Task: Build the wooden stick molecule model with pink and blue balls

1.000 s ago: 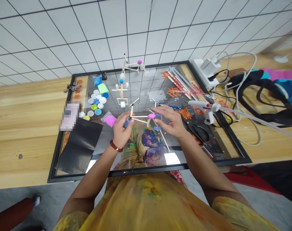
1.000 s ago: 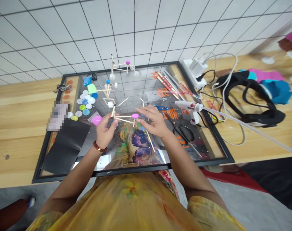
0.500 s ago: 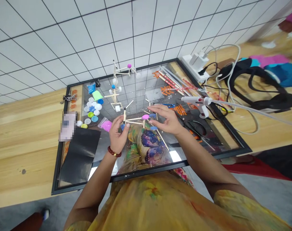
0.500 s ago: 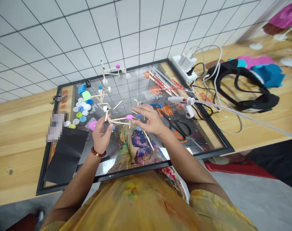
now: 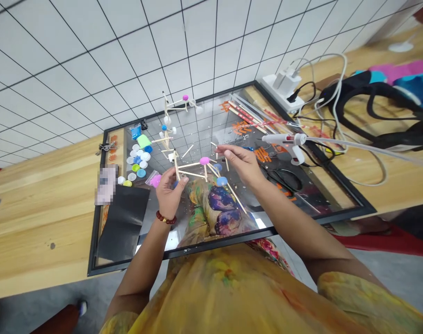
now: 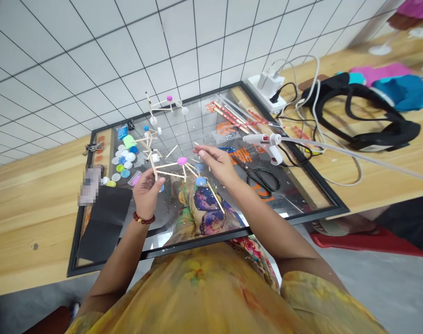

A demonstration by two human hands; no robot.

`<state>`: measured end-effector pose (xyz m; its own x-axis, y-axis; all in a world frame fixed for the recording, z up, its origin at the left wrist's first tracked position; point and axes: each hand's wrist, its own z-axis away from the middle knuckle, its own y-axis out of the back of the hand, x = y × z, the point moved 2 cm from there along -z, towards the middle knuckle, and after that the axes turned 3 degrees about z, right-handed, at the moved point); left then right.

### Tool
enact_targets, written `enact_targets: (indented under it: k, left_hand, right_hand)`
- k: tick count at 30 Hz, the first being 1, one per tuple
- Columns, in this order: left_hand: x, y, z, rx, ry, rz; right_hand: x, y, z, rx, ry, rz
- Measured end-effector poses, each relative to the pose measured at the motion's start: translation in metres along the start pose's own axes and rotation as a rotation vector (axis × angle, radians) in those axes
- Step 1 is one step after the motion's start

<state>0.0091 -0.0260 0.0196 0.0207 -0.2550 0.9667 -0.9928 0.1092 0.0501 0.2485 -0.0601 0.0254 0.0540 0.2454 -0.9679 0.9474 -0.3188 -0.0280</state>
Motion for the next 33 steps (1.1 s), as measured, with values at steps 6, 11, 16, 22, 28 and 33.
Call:
enact_targets:
  k: [6,11,16,22,28,33]
  left_hand:
    - [-0.002,0.002,-0.003,0.075,0.073,0.072]
    - [-0.004,0.002,0.002,0.048,0.073,0.050]
    - [0.001,-0.002,0.012,-0.025,0.016,-0.017]
    - [0.009,-0.006,0.017,-0.048,-0.051,-0.089]
    - [0.009,-0.006,0.017,-0.046,-0.048,-0.095]
    - [0.007,-0.005,0.017,-0.046,-0.018,-0.077]
  right_hand:
    - [0.003,0.003,-0.002,-0.021,0.082,0.168]
    - [-0.001,-0.011,0.000,-0.027,0.279,0.372]
    - [-0.005,-0.024,0.003,-0.026,0.490,0.621]
    - [-0.010,-0.025,0.004,-0.066,0.572,0.770]
    - [-0.011,-0.021,0.003,-0.107,0.563,0.771]
    - [-0.010,-0.018,0.004,-0.116,0.508,0.726]
